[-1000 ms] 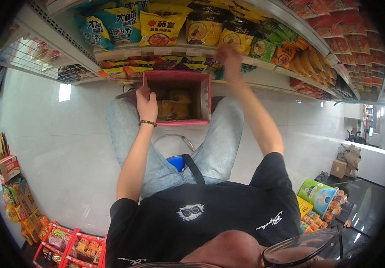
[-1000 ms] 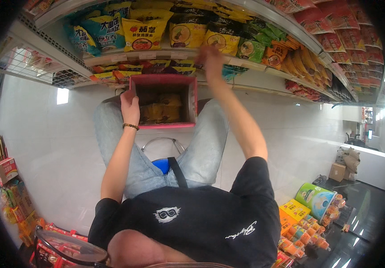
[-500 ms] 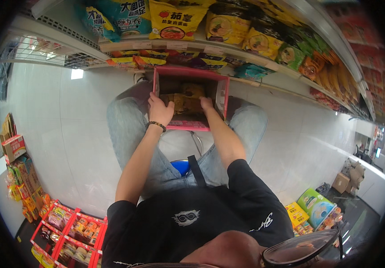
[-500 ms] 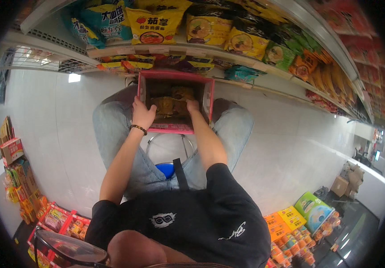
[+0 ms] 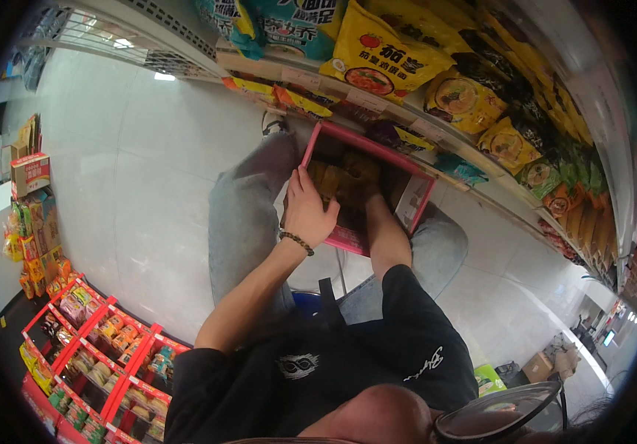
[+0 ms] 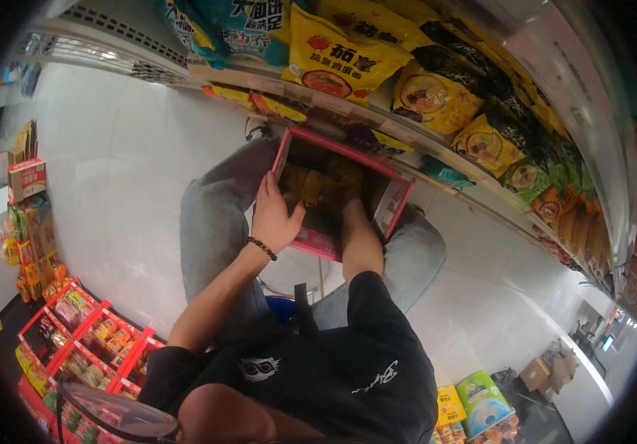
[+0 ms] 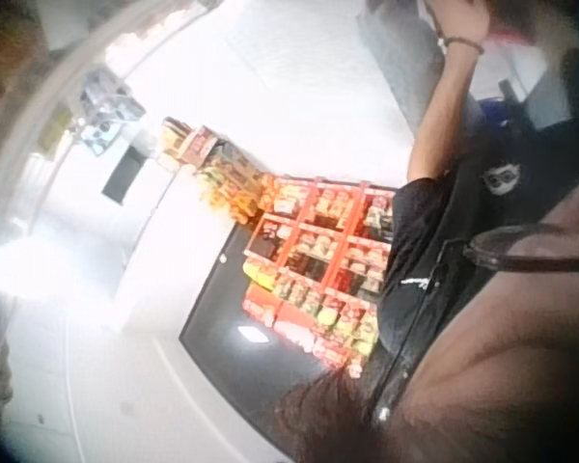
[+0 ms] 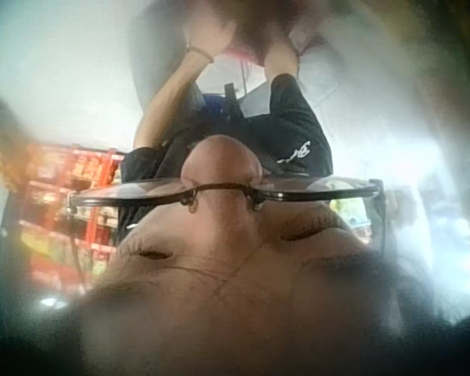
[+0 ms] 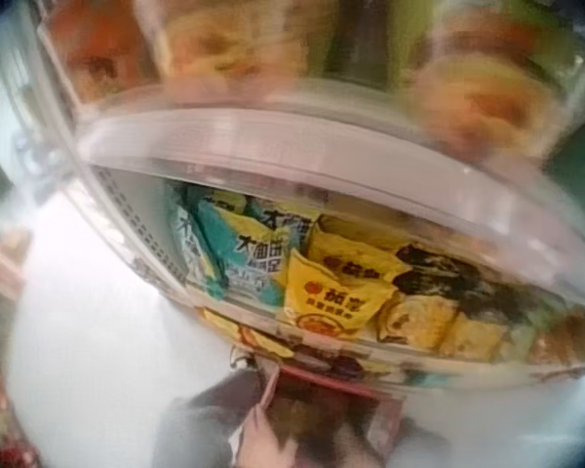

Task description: The person takes various snack packages from a pink box on their lap and places them onto a grocery store shelf, organizing and grouping similar items together.

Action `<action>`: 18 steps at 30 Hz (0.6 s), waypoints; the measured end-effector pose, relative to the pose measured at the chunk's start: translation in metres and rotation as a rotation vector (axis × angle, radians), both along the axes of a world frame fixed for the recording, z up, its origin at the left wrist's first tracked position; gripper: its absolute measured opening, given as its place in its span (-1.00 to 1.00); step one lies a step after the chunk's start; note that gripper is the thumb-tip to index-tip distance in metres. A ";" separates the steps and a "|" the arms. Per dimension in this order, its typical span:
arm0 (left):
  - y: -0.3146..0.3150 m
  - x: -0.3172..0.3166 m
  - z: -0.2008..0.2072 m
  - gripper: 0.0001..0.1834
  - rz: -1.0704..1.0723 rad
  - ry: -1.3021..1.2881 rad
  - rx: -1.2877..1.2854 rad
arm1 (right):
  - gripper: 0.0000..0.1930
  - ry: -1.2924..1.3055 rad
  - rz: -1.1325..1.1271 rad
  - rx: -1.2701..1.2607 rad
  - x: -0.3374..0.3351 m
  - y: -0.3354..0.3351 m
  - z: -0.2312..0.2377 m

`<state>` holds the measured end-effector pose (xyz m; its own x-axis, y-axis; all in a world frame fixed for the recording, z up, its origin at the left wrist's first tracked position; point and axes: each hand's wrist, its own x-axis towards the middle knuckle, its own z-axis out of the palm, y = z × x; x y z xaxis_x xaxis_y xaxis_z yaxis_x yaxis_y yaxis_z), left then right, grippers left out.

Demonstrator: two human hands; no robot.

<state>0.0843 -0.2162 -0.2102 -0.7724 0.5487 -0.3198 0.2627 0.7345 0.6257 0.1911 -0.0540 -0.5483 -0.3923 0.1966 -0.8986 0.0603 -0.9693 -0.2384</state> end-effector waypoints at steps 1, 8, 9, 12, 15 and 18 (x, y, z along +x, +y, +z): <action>-0.001 0.005 -0.002 -0.03 0.012 0.014 0.003 | -0.56 -0.012 0.020 0.006 0.000 0.004 0.006; -0.006 0.011 -0.009 -0.06 0.075 0.020 0.072 | -0.65 -0.080 -0.002 0.132 0.001 0.001 0.040; -0.001 0.009 -0.009 -0.05 0.039 0.094 0.065 | -0.67 -0.104 -0.018 0.178 0.005 -0.001 0.045; 0.008 0.012 0.004 -0.10 -0.048 0.293 0.024 | -0.70 -0.163 -0.103 0.313 0.022 -0.009 0.066; 0.013 0.010 0.002 -0.17 -0.009 0.277 0.286 | -0.74 -0.111 -0.133 0.374 0.030 -0.013 0.123; -0.006 0.011 -0.014 -0.33 0.100 0.153 0.402 | -0.83 0.036 -0.132 0.428 0.038 -0.031 0.237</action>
<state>0.0949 -0.2224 -0.2240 -0.8499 0.5263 0.0257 0.3142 0.4670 0.8265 0.2296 -0.0852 -0.3112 -0.3681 0.5985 -0.7115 -0.0729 -0.7815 -0.6197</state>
